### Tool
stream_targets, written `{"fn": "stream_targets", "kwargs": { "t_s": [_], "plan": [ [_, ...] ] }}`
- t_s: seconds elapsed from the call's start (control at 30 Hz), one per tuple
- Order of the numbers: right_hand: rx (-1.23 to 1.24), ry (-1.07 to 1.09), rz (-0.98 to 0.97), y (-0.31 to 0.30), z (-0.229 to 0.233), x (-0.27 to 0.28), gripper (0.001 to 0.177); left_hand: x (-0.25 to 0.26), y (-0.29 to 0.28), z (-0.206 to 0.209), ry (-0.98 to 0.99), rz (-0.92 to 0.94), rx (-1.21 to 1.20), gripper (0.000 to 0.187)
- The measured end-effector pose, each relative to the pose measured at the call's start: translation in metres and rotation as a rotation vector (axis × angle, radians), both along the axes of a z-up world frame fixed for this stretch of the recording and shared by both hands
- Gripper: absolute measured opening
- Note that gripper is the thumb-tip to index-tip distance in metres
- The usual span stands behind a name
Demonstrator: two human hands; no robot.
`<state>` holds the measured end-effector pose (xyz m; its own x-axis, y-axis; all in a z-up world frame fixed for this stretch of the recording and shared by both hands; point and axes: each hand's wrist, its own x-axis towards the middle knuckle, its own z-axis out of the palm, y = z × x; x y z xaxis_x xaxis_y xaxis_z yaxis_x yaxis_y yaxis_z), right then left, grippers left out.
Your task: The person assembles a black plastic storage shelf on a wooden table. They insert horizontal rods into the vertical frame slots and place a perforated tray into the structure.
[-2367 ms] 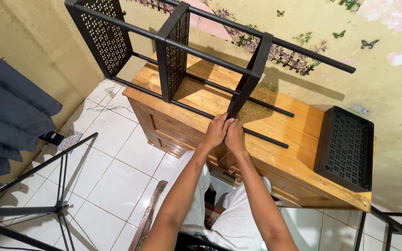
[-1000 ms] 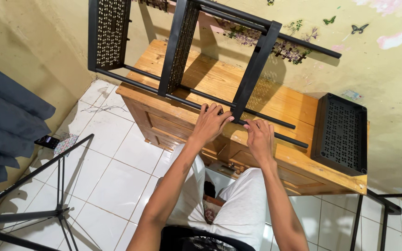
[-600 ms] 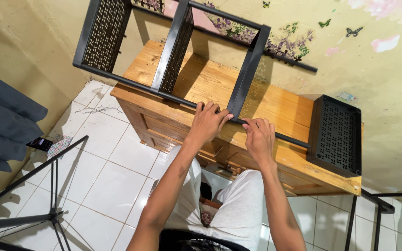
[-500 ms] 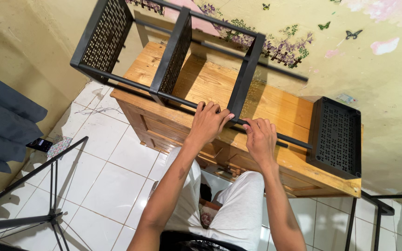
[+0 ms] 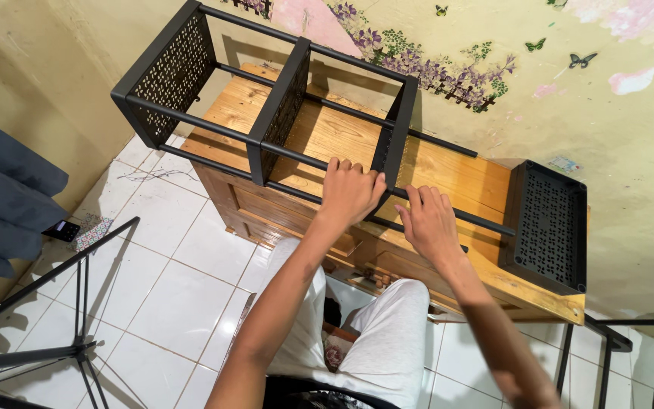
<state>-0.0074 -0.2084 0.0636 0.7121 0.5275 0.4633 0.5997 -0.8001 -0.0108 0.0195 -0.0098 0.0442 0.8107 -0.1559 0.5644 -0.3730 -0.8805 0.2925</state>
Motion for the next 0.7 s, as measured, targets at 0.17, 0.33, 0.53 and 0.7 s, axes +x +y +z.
{"fn": "stream_targets", "kwargs": {
  "t_s": [0.17,0.33,0.53,0.7],
  "plan": [
    [-0.076,0.040,-0.098,0.002,-0.017,0.015,0.027,0.034,-0.041,0.002,0.204,0.188,-0.134,0.048],
    [-0.128,-0.006,-0.160,0.001,-0.031,0.030,0.028,0.041,-0.047,-0.011,0.073,0.169,-0.238,0.044],
    [-0.193,0.056,-0.287,0.005,-0.035,0.041,0.015,0.035,-0.037,-0.027,-0.134,0.062,-0.240,0.036],
    [-0.214,0.208,-0.360,0.006,-0.034,0.048,0.011,0.038,-0.041,-0.035,-0.244,0.096,-0.247,0.032]
  ]
}}
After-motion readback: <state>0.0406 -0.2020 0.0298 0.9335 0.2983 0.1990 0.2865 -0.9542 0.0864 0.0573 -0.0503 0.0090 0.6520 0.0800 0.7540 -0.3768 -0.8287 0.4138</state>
